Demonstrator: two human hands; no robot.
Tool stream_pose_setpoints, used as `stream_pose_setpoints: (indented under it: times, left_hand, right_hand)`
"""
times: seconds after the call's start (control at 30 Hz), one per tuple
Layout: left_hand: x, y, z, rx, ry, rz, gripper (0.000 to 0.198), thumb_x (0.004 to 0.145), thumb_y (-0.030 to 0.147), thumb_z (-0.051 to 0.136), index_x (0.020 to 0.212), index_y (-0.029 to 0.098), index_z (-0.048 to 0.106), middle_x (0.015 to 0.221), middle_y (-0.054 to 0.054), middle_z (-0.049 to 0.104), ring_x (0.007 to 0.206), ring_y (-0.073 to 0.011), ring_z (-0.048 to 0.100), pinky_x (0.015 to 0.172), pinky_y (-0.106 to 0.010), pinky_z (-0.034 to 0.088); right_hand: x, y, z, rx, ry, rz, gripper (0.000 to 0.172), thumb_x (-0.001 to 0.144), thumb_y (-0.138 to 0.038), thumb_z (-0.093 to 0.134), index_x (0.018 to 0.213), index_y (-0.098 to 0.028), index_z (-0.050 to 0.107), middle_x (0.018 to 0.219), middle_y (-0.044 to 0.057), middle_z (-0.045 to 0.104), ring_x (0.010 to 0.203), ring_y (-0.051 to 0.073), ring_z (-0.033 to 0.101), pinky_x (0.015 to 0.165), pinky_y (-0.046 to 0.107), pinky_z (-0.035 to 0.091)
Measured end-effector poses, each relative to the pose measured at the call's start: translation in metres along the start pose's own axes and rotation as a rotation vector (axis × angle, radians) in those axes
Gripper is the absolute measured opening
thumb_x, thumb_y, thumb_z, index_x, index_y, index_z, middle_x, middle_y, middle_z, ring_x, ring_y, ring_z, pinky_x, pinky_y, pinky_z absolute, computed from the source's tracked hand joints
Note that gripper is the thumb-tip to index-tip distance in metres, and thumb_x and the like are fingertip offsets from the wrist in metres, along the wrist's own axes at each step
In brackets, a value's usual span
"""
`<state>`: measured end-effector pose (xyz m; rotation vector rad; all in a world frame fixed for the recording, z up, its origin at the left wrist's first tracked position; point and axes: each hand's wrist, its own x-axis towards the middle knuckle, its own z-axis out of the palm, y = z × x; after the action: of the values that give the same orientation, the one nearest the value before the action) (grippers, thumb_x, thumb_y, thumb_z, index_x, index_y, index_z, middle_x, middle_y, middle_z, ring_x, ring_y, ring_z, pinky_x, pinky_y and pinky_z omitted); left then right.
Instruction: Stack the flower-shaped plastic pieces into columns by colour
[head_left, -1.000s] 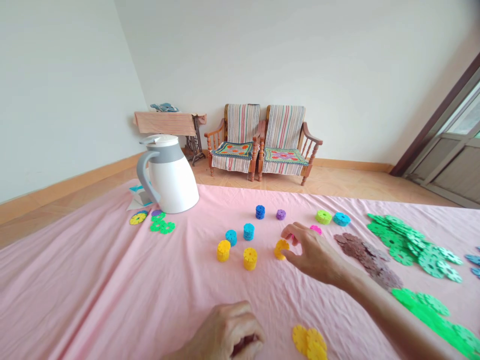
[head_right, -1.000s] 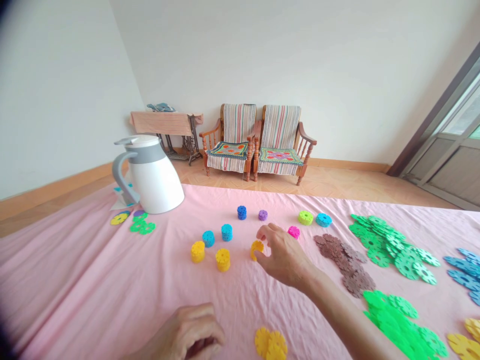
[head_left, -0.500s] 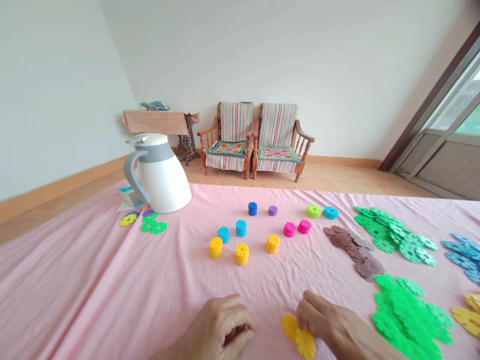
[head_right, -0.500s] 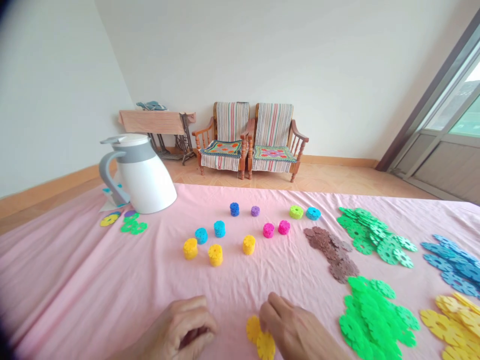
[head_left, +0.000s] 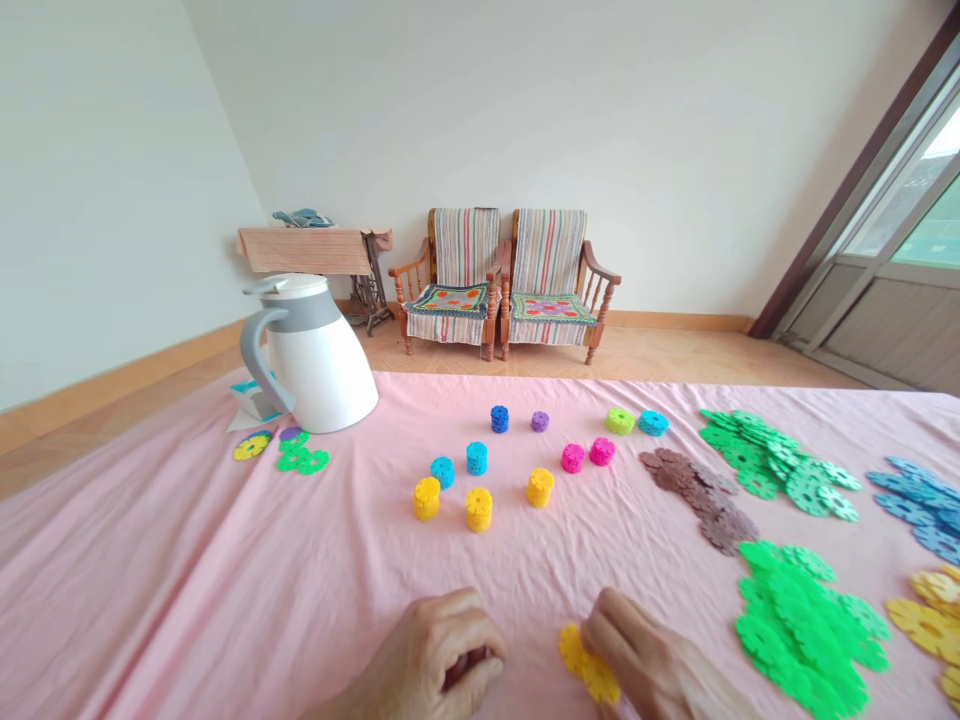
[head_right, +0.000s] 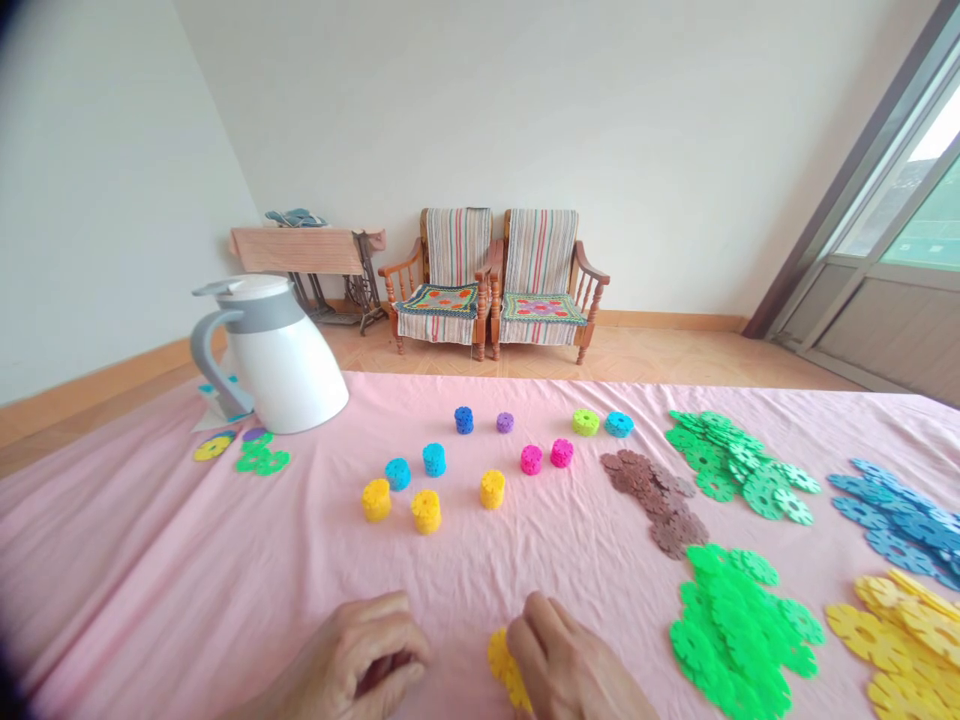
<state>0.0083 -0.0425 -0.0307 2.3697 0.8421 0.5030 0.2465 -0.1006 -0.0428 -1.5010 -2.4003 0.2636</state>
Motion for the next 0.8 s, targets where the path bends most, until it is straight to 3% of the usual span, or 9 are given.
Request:
stream_pose_setpoints:
  times: [0.17,0.27,0.5,0.67,0.8]
  left_hand:
    - [0.000,0.000,0.001,-0.016,-0.001,0.008,0.018,0.074,-0.001,0.057,0.072,0.017,0.059,0.066,0.004,0.054,0.060,-0.0080,0.051,0.055,-0.016,0.035]
    - [-0.002,0.000,0.003,-0.012,0.017,0.005,0.019,0.073,-0.002,0.057,0.072,0.016,0.059,0.066,0.004,0.053,0.059,-0.0077,0.050,0.055,-0.016,0.035]
    - [-0.002,-0.004,0.007,-0.008,0.048,0.017,0.019,0.072,-0.003,0.058,0.072,0.016,0.060,0.066,0.004,0.052,0.058,-0.0070,0.049,0.054,-0.016,0.034]
    - [-0.003,-0.005,0.007,-0.012,0.043,0.016,0.019,0.071,-0.003,0.060,0.071,0.016,0.060,0.065,0.004,0.052,0.057,-0.0068,0.049,0.054,-0.015,0.035]
    - [-0.004,-0.005,0.007,-0.023,0.037,0.025,0.019,0.070,-0.003,0.060,0.071,0.016,0.060,0.065,0.004,0.052,0.057,-0.0067,0.049,0.053,-0.015,0.034]
  right_hand:
    - [0.009,0.005,-0.005,-0.031,0.011,0.032,0.024,0.064,-0.006,0.052,0.083,-0.022,0.050,0.084,0.005,0.057,0.073,0.019,0.057,0.061,0.027,0.047]
    - [0.018,0.015,-0.016,-0.006,0.022,0.107,0.023,0.071,-0.008,0.048,0.090,-0.020,0.050,0.092,0.008,0.055,0.080,0.021,0.056,0.069,0.034,0.049]
    - [0.029,0.036,-0.021,0.073,0.036,0.153,0.019,0.079,-0.011,0.047,0.095,-0.020,0.051,0.093,0.006,0.053,0.083,0.019,0.056,0.073,0.035,0.048]
    - [0.025,0.042,-0.022,0.165,0.000,0.161,0.007,0.085,-0.019,0.047,0.086,-0.021,0.053,0.094,0.006,0.053,0.084,0.018,0.056,0.076,0.034,0.048]
    - [0.026,0.041,-0.024,0.170,-0.031,0.156,0.010,0.087,-0.019,0.045,0.087,-0.021,0.054,0.091,0.005,0.053,0.081,0.017,0.055,0.073,0.033,0.047]
